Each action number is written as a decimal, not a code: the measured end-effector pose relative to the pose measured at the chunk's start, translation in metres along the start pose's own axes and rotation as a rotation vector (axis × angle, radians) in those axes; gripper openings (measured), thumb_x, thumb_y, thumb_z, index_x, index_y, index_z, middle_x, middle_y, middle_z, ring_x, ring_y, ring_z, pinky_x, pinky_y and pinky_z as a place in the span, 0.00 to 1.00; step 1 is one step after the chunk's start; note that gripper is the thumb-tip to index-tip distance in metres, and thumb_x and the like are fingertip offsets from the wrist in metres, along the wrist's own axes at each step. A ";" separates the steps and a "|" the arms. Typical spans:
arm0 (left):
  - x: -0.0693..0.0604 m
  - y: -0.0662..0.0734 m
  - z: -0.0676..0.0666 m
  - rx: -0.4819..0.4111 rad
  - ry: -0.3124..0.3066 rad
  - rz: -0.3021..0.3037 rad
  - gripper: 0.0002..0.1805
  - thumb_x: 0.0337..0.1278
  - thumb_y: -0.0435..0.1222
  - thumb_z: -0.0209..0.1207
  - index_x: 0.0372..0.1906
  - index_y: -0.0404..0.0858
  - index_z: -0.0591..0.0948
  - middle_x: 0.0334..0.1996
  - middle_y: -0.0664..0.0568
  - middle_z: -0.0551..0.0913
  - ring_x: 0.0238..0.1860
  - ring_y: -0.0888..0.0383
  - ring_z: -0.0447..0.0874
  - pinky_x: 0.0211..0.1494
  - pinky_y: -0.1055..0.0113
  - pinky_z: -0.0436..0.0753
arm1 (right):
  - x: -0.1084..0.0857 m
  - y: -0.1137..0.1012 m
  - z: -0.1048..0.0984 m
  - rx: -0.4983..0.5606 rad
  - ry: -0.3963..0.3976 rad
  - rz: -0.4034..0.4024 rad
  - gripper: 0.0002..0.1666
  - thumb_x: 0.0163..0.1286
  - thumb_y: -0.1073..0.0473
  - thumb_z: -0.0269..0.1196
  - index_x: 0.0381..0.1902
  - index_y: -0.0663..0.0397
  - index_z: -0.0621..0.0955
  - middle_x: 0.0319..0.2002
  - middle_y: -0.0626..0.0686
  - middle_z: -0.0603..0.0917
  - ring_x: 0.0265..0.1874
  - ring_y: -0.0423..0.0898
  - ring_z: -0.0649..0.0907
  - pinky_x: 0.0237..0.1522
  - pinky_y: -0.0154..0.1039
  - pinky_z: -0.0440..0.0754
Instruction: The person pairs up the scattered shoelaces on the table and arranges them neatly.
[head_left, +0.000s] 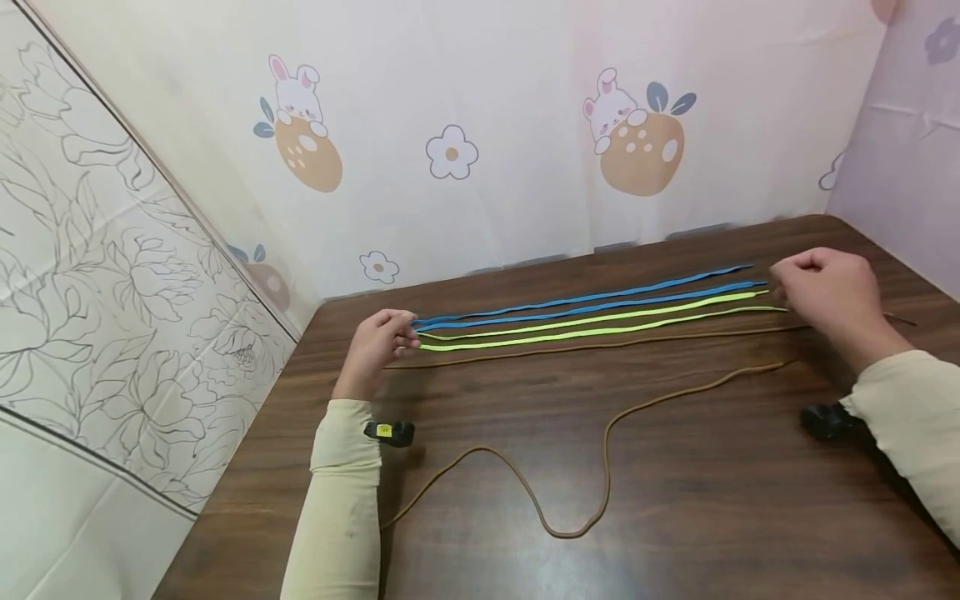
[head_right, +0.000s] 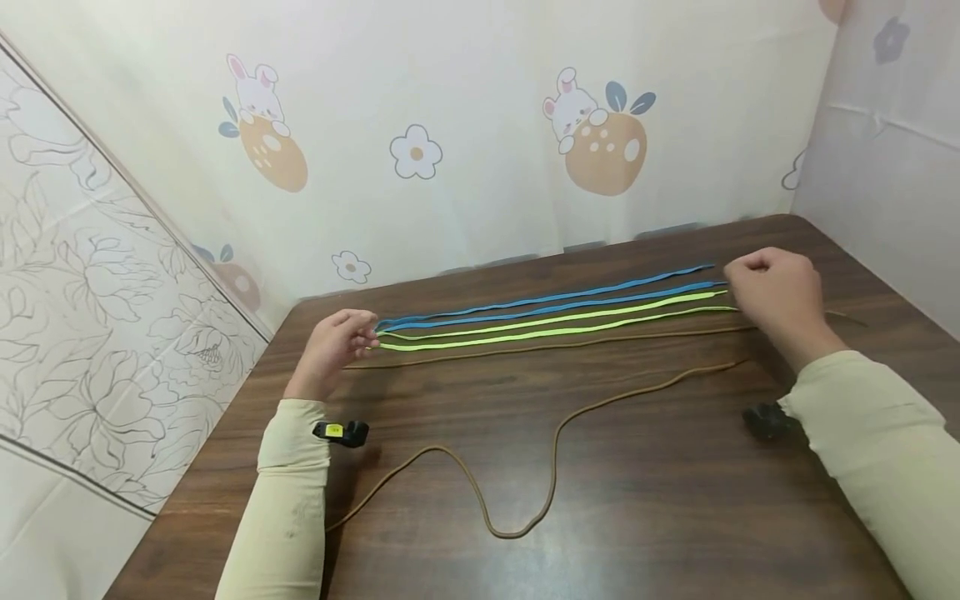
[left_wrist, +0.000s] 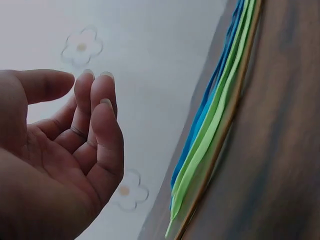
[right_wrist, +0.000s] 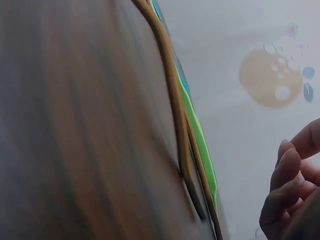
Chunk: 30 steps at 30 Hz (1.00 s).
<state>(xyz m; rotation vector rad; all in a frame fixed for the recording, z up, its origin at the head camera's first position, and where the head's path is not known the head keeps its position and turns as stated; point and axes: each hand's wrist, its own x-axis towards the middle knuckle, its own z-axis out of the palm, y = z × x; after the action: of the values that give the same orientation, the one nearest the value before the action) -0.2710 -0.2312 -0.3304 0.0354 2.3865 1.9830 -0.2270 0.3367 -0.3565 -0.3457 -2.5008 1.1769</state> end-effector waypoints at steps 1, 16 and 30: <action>-0.002 0.000 0.004 0.011 -0.017 0.004 0.14 0.73 0.40 0.56 0.51 0.33 0.79 0.32 0.48 0.80 0.33 0.57 0.84 0.44 0.59 0.85 | -0.002 -0.003 0.003 0.004 -0.019 -0.008 0.18 0.70 0.48 0.53 0.34 0.55 0.83 0.20 0.33 0.78 0.23 0.37 0.74 0.22 0.37 0.72; -0.018 0.005 0.051 0.345 -0.395 0.128 0.16 0.74 0.41 0.56 0.52 0.32 0.79 0.36 0.44 0.84 0.39 0.49 0.84 0.49 0.48 0.83 | -0.025 -0.038 0.038 0.047 -0.370 -0.189 0.22 0.79 0.50 0.54 0.53 0.65 0.79 0.31 0.58 0.83 0.25 0.48 0.80 0.26 0.40 0.79; -0.024 0.008 0.063 0.560 -0.737 0.098 0.11 0.64 0.37 0.65 0.47 0.36 0.82 0.33 0.50 0.85 0.38 0.50 0.84 0.44 0.60 0.82 | -0.044 -0.068 0.051 0.034 -0.597 -0.393 0.11 0.76 0.55 0.61 0.47 0.58 0.82 0.28 0.54 0.81 0.23 0.47 0.79 0.25 0.39 0.78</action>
<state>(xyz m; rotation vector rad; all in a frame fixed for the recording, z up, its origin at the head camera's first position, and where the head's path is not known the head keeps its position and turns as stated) -0.2445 -0.1686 -0.3340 0.7566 2.3118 0.9777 -0.2127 0.2435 -0.3430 0.5684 -2.8336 1.2829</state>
